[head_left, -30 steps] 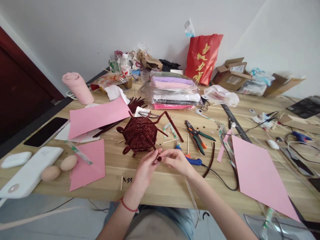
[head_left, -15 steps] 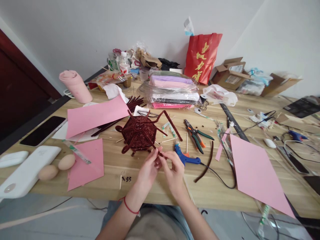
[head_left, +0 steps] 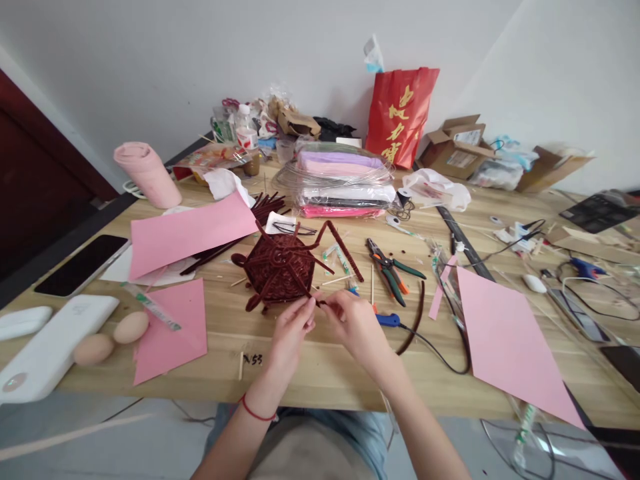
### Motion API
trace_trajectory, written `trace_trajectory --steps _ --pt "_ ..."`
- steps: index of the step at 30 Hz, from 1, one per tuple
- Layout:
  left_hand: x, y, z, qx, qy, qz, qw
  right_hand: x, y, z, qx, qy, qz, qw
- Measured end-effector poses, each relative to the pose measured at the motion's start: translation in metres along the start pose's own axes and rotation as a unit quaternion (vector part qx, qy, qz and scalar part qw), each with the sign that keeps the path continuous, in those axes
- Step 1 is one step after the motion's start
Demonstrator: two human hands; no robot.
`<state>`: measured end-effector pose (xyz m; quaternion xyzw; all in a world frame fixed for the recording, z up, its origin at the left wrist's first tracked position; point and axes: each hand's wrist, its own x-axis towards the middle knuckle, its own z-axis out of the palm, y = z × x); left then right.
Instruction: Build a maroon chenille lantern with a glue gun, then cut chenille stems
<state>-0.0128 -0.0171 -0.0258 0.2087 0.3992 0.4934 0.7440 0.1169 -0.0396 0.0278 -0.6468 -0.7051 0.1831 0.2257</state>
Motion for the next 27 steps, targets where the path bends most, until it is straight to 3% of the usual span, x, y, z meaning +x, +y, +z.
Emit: trace_trajectory --steps 3,6,10,15,17,19,20,22,24,27 --pt "0.003 -0.001 0.001 0.019 0.004 0.013 1.0 0.013 -0.018 -0.019 -0.149 -0.116 0.005 0.982" --pt "0.005 -0.006 0.001 0.028 0.01 0.017 0.999 0.023 -0.035 -0.028 -0.207 -0.173 0.005 0.963" --pt "0.003 -0.011 0.004 0.015 0.015 0.014 1.0 0.028 -0.041 -0.025 -0.195 -0.156 0.017 0.968" --pt "0.003 -0.006 0.006 -0.035 0.004 -0.006 0.999 0.022 -0.025 -0.02 -0.149 -0.094 0.036 0.984" --pt "0.005 -0.003 0.005 -0.06 -0.002 -0.019 0.998 0.017 -0.015 -0.012 -0.089 -0.051 0.039 0.994" --pt "0.007 -0.002 0.005 -0.085 -0.01 -0.035 0.996 0.011 -0.007 0.004 0.065 0.037 0.039 0.996" --pt "0.008 -0.002 0.005 -0.095 -0.015 -0.043 0.994 0.008 -0.004 0.014 0.173 0.097 0.043 0.979" --pt "0.008 -0.004 0.006 -0.113 -0.025 -0.056 0.992 0.004 -0.002 0.037 0.352 0.194 0.068 0.913" --pt "0.008 -0.005 0.006 -0.124 -0.03 -0.062 0.99 0.002 -0.003 0.057 0.44 0.218 0.092 0.866" --pt "0.007 -0.006 0.007 -0.127 -0.026 -0.057 0.99 0.001 -0.003 0.068 0.453 0.213 0.1 0.86"
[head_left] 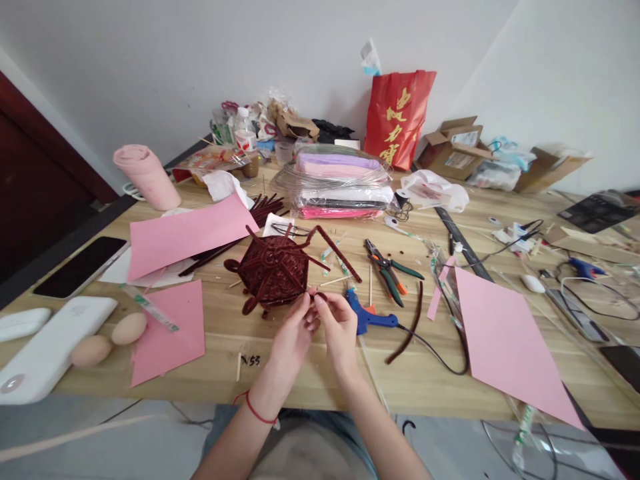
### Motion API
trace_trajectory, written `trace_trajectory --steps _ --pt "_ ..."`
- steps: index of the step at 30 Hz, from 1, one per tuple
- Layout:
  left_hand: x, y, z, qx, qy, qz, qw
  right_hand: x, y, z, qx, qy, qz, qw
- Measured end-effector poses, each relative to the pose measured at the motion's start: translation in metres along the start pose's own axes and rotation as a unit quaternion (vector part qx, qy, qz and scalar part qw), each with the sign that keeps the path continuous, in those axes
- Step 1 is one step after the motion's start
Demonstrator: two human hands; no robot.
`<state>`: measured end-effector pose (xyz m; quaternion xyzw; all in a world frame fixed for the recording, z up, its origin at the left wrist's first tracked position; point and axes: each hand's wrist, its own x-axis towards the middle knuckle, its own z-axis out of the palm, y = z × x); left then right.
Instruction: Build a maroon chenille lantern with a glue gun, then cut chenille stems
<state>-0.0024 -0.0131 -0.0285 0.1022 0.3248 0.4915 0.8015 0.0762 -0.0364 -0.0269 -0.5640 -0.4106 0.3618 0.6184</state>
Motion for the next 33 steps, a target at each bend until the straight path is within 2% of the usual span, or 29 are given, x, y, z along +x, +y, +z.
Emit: trace_trajectory --steps 3,6,7,8,10,11,12,14,17,21,23,25,27,30,33 --pt "-0.002 0.002 0.0 0.014 0.009 0.018 1.0 0.007 -0.011 -0.01 -0.051 -0.019 -0.026 0.998" --pt "-0.005 0.003 0.0 0.038 0.023 0.042 0.998 0.021 -0.036 -0.023 -0.158 -0.088 -0.061 0.982" --pt "-0.006 0.003 0.0 0.046 0.028 0.05 0.997 0.026 -0.047 -0.025 -0.23 -0.128 -0.077 0.962" --pt "-0.007 0.003 0.0 0.054 0.033 0.057 0.996 0.031 -0.057 -0.025 -0.313 -0.172 -0.093 0.929" --pt "-0.008 0.0 0.0 0.066 0.04 0.069 0.995 0.04 -0.075 -0.019 -0.458 -0.241 -0.107 0.849" --pt "-0.007 -0.001 -0.001 0.071 0.042 0.072 0.994 0.045 -0.083 -0.014 -0.5 -0.261 -0.104 0.819" --pt "-0.007 -0.003 -0.001 0.073 0.046 0.076 0.993 0.048 -0.089 -0.009 -0.527 -0.272 -0.099 0.799" --pt "-0.005 -0.007 -0.002 0.072 0.054 0.087 0.992 0.053 -0.096 0.0 -0.541 -0.274 -0.092 0.79" --pt "-0.003 -0.011 -0.002 0.055 0.065 0.106 0.991 0.056 -0.097 0.004 -0.53 -0.26 -0.093 0.802" --pt "-0.003 -0.011 0.003 0.017 0.056 0.107 0.993 0.047 -0.081 -0.009 -0.505 -0.234 -0.083 0.827" --pt "-0.003 -0.01 0.005 -0.003 0.045 0.089 0.995 0.036 -0.063 -0.016 -0.437 -0.201 -0.075 0.873" --pt "-0.003 -0.01 0.006 -0.023 0.034 0.064 0.997 0.023 -0.041 -0.02 -0.272 -0.127 -0.07 0.951" --pt "-0.004 -0.009 0.006 -0.041 0.026 0.038 0.998 0.01 -0.02 -0.017 -0.138 -0.048 -0.077 0.986" --pt "-0.005 -0.009 0.006 -0.064 0.019 0.008 0.998 -0.001 -0.001 -0.007 -0.072 0.018 -0.09 0.993" --pt "-0.006 -0.008 0.008 -0.081 0.02 -0.015 0.996 -0.003 0.003 0.001 -0.067 0.032 -0.101 0.992"
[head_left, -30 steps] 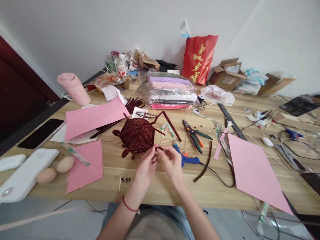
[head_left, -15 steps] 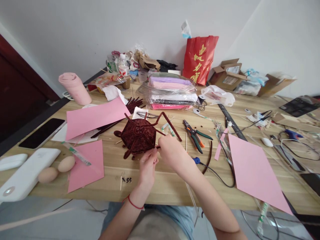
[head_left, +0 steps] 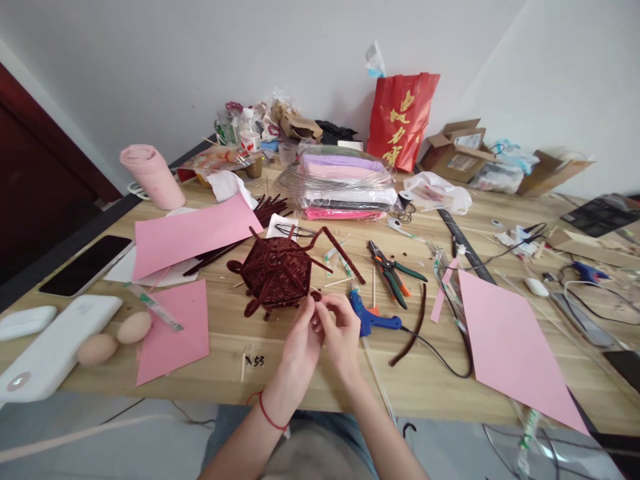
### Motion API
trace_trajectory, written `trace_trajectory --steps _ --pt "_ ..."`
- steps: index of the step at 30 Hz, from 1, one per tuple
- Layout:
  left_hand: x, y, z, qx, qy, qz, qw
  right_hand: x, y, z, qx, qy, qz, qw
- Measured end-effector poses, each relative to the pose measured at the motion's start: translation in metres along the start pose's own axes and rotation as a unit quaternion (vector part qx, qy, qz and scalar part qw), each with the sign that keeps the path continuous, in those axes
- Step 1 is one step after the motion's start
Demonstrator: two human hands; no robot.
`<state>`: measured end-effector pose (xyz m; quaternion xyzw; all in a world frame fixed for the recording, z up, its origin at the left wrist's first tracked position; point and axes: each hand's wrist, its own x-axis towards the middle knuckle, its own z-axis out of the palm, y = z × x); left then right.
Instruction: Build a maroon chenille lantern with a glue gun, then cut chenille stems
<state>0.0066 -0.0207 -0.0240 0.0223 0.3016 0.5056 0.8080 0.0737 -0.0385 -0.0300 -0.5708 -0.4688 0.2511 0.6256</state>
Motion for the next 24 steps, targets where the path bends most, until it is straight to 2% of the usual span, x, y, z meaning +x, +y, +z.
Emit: trace_trajectory --steps 3,6,9,12,15,18,20,22,24 --pt "0.0 0.0 0.004 -0.011 0.005 -0.014 1.0 0.002 -0.002 0.003 -0.014 0.01 -0.032 0.999" --pt "0.0 0.0 0.005 -0.014 0.006 -0.011 1.0 0.006 -0.005 0.001 -0.069 -0.009 -0.081 0.994" --pt "-0.001 0.001 0.002 -0.004 0.004 0.0 1.0 0.014 -0.011 -0.006 -0.1 -0.056 -0.106 0.988" --pt "-0.002 0.004 -0.003 0.016 0.003 0.024 1.0 0.028 -0.025 -0.016 -0.174 -0.144 -0.129 0.965" --pt "-0.004 0.006 -0.007 0.034 0.005 0.052 0.998 0.045 -0.048 -0.022 -0.333 -0.248 -0.14 0.899" --pt "-0.005 0.006 -0.008 0.042 0.006 0.066 0.997 0.059 -0.076 -0.017 -0.485 -0.339 -0.12 0.797" --pt "-0.003 0.004 -0.009 0.042 0.005 0.067 0.997 0.066 -0.092 -0.011 -0.537 -0.379 -0.105 0.746" --pt "0.0 0.001 -0.01 0.039 0.004 0.061 0.997 0.07 -0.103 -0.004 -0.55 -0.4 -0.096 0.727" --pt "0.003 -0.002 -0.011 0.033 0.003 0.056 0.998 0.072 -0.109 0.002 -0.548 -0.411 -0.09 0.723"
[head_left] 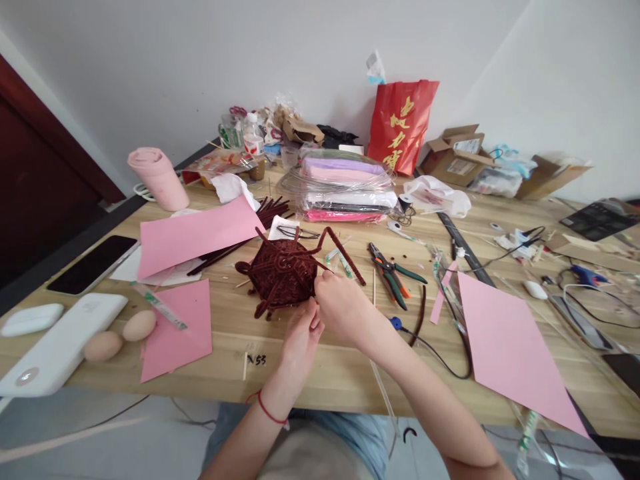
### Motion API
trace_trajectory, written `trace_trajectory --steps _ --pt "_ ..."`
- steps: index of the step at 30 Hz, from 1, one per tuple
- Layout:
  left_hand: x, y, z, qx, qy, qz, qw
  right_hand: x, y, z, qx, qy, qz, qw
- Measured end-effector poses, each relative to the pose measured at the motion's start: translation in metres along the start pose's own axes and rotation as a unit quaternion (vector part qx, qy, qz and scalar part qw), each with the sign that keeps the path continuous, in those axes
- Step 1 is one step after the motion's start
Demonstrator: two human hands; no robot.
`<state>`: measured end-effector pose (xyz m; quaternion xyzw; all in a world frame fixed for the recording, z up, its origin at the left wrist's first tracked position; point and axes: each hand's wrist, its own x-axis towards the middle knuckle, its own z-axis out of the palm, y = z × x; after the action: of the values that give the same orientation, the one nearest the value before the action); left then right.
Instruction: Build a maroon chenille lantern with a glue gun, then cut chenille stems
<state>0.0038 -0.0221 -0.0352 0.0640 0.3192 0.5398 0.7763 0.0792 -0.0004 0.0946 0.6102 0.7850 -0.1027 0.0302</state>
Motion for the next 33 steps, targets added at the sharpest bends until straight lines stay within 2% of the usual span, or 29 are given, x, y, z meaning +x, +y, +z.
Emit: trace_trajectory --steps 5,8,10,13,16,20,24,28,33 --pt "0.002 0.003 -0.002 -0.014 -0.006 -0.001 1.0 -0.001 0.007 -0.001 0.03 -0.003 -0.012 0.999" --pt "-0.002 0.015 -0.001 -0.01 -0.021 -0.021 1.0 -0.009 0.028 0.007 0.135 0.026 -0.033 0.99" --pt "-0.004 0.024 -0.001 -0.002 -0.035 -0.046 0.998 -0.013 0.045 0.018 0.224 0.082 -0.018 0.971" --pt "-0.007 0.039 -0.006 0.015 -0.056 -0.086 0.995 -0.014 0.069 0.043 0.296 0.165 0.003 0.941" --pt "-0.01 0.054 -0.014 0.042 -0.071 -0.125 0.989 -0.009 0.08 0.072 0.351 0.189 -0.036 0.916" --pt "-0.014 0.076 -0.022 0.084 -0.088 -0.171 0.978 -0.011 0.077 0.096 0.388 0.174 -0.05 0.903" --pt "-0.014 0.097 -0.024 0.103 -0.078 -0.185 0.974 -0.028 0.067 0.099 0.424 0.155 -0.065 0.89" --pt "-0.01 0.107 -0.024 0.113 -0.049 -0.172 0.977 -0.043 0.054 0.099 0.519 0.157 -0.081 0.836" --pt "-0.012 0.102 -0.026 0.136 -0.017 -0.145 0.98 -0.049 0.035 0.111 0.575 0.214 -0.069 0.787"
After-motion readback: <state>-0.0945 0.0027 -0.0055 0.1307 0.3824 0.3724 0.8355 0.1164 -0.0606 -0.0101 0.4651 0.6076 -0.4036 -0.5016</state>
